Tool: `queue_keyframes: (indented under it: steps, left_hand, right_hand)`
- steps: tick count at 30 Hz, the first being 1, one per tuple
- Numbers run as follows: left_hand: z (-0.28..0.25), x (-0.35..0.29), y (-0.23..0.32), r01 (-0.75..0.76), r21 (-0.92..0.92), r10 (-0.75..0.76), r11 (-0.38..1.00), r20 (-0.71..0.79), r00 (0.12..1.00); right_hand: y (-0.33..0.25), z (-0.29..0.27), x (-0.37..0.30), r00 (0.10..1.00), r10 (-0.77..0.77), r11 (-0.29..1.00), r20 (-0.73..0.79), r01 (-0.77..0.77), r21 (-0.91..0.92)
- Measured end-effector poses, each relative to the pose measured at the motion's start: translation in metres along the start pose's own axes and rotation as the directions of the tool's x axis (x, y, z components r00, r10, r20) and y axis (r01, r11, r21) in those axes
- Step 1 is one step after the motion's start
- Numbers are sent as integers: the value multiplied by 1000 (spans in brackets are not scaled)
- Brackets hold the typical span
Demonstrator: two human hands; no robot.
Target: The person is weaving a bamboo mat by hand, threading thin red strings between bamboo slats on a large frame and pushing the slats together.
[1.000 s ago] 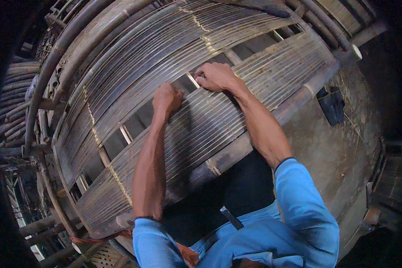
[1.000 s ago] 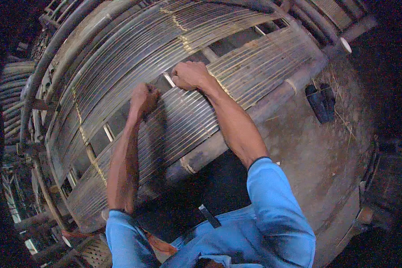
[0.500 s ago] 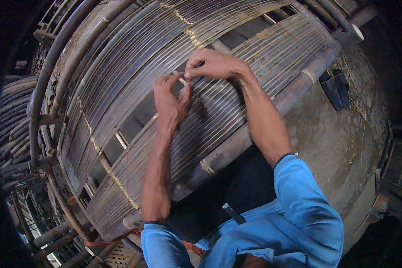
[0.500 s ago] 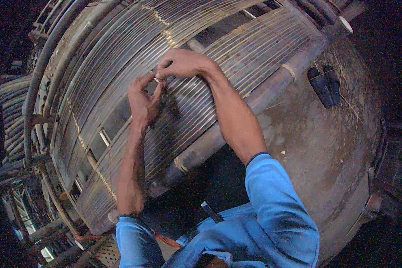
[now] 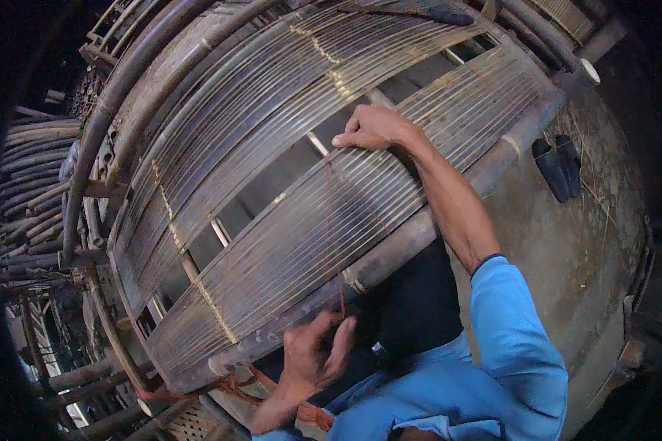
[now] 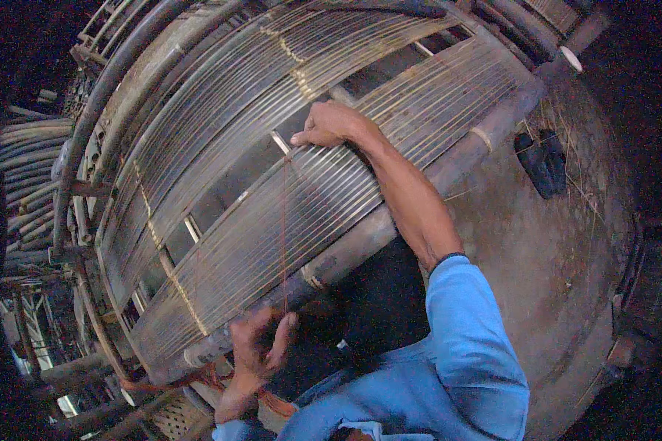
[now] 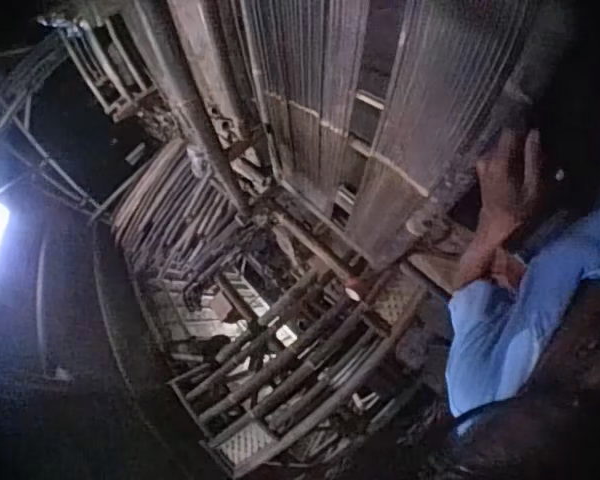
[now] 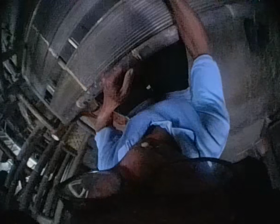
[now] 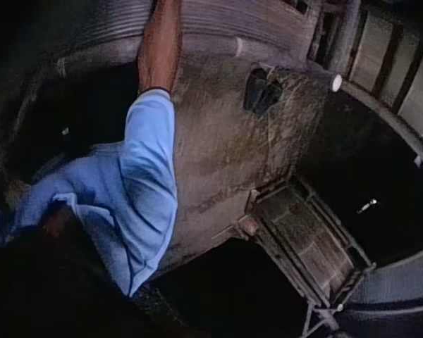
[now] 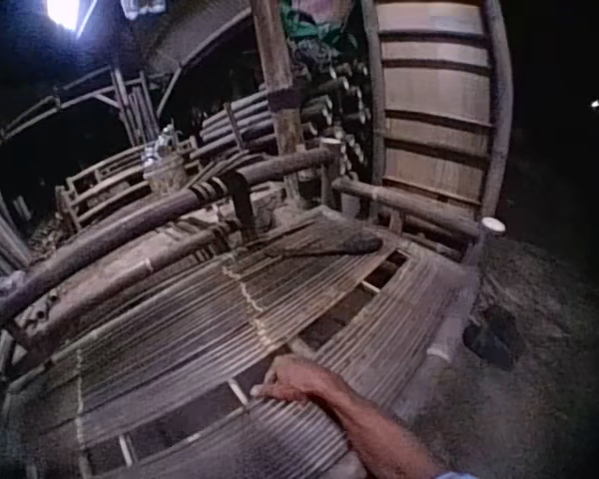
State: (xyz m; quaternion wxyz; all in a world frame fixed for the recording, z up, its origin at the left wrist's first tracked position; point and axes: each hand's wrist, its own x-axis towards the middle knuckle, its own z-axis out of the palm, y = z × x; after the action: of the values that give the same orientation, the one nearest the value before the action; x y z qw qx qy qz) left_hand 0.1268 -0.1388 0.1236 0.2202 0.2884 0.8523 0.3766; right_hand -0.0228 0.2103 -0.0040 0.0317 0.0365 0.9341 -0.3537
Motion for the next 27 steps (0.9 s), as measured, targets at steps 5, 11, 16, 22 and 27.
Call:
queue_keyframes:
  steps: [5, 11, 16, 22, 27]
  left_hand:
    - [-25, -30, -9, 27, 50, -30, 998, 50, 998]
    - [-5, -35, -3, -463, -591, 612, 661, 68, 788]
    - [0, -70, -18, -521, -394, 513, 757, -135, 848]
    - [-4, -86, -20, -448, -333, 433, 830, -122, 893]
    - [-13, -91, -37, -454, -462, 496, 762, -33, 868]
  right_hand:
    - [4, 7, -9, 991, 129, 991, 21, -128, -37]
    - [-5, 19, -1, 974, 194, 967, -115, -210, -146]
    - [-37, 39, -58, 791, -537, 825, -293, 564, 12]
    - [-110, 69, -138, 675, -714, 654, -184, 737, 168]
    - [-113, 74, -160, 779, -600, 735, -181, 626, 262]
